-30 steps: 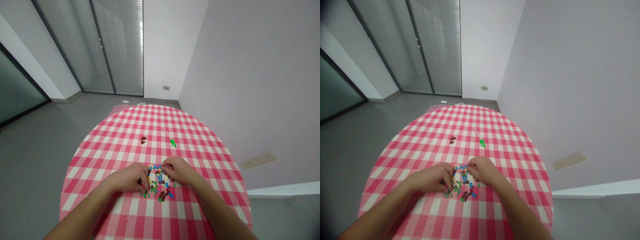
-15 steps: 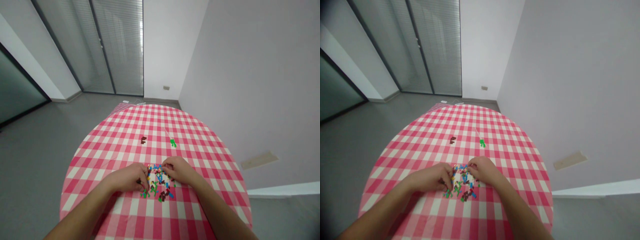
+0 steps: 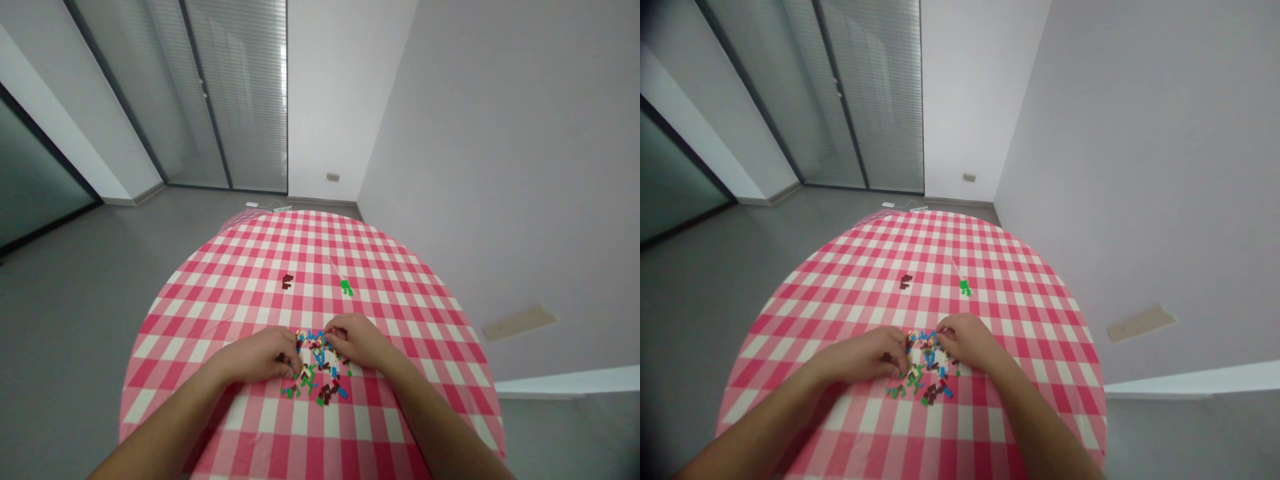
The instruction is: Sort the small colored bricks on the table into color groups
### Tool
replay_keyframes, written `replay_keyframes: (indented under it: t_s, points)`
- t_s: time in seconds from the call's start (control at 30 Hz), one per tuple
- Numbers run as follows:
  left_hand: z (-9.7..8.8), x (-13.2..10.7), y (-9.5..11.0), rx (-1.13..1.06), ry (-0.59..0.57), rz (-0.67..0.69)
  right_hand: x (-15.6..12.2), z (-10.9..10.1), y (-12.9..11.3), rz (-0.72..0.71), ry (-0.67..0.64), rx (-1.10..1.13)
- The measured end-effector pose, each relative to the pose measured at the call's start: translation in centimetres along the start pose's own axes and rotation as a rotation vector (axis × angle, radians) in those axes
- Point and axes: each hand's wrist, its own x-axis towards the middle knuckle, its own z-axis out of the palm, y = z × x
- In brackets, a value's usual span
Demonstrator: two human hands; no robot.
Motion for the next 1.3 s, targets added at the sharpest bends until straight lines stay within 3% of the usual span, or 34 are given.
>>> replay_keyframes:
  t_s: [0.07,0.27,0.43,0.77,1.3]
  points:
    - [-0.4,-0.1,0.1,-0.05,0.076,-0.06,0.0,0.0,0.1,-0.016,0.017,0.02]
    - [-1.2,0.3,-1.2,0.088,0.499,-0.266,0.3,0.5,1.5,0.008,0.163,0.065]
    - [-0.3,1.8,-2.3,0.238,0.633,-0.326,0.8,0.8,2.2,0.05,0.223,0.039]
    - [0.4,2.3,-2.7,0.397,0.704,-0.429,1.0,1.1,2.0,0.077,0.225,-0.001]
    - [0.8,2.5,-1.5,0.406,0.473,-0.326,1.8,2.3,2.2,0.048,0.203,-0.083]
